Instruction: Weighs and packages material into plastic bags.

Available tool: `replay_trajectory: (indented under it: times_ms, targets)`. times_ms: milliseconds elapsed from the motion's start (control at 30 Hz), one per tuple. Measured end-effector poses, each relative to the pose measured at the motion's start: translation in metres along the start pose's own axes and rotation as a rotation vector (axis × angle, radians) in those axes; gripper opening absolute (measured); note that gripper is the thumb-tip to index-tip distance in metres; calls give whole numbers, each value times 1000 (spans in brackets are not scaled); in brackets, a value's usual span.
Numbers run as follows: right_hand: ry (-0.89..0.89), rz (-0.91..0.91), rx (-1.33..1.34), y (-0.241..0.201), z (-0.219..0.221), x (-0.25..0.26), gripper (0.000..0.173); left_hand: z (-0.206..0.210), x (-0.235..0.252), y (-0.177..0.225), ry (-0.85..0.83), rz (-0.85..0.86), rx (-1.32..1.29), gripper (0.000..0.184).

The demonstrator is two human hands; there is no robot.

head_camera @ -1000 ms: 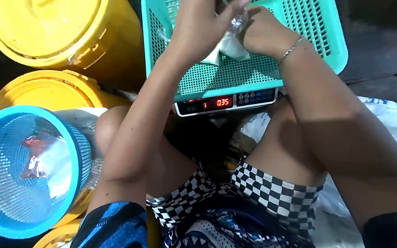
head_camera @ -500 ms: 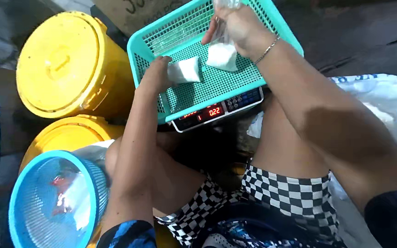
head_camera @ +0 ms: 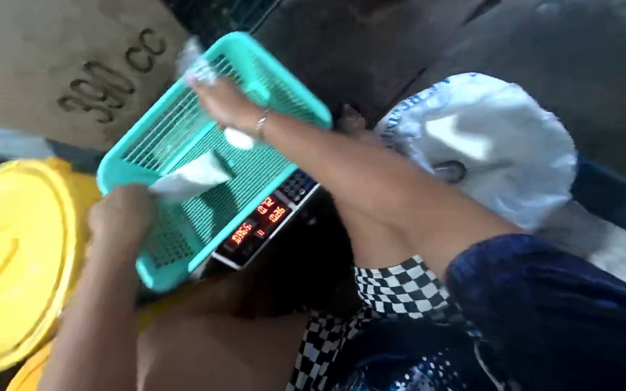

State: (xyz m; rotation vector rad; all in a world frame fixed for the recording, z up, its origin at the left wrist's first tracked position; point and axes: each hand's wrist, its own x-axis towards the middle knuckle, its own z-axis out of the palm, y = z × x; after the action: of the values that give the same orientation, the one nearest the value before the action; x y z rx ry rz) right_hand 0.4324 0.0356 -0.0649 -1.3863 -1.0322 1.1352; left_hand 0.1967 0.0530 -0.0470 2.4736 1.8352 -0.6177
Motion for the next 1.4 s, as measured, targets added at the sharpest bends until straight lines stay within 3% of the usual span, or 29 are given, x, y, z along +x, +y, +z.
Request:
replay_trajectory:
  times_ms: [133,267,333,433,533,600,767,867,900,1000,1100,1233,1400]
  targets:
    - [34,-100,8,-13,-14,-11,45,-45,6,-1,31,188,-230,41]
    - [22,-248,345,-45,-38,-20,38,-86,-19,37,248,334,-355,40]
    - [16,-392,515,-66,-63,-36,41,-101,-27,43,394,451,-561,39]
    - [-5,-515,574,-83,-111,-80,49,-129,-45,59,507,619,-787,33]
    - [141,-379,366,-72,-169,-130,47,-149,-65,103,454,850,-888,27]
    - [290,-211,247,-43,-204,-161,48,-153,-93,163,394,884,-1074,23]
    - [539,273,250,46,-240,-251,64,-110,-109,293,134,1014,-1205,32]
    - [570,291,452,95,-250,-305,86,-58,-123,352,-245,912,-1344,41]
    - [619,271,496,109,-251,-318,83,-40,-129,368,-311,834,-1399,43]
    - [753,168,582,139,-250,-339,37,0,-145,413,-394,643,-1715,44]
    - [787,108,611,150,-248,-349,25,30,-162,436,-525,582,-1963,43]
    - [818,179,539,148,-244,-348,21,42,-162,436,-586,684,-1799,56]
    - [780,117,504,152,-233,-355,22,51,-156,441,-575,733,-1868,52]
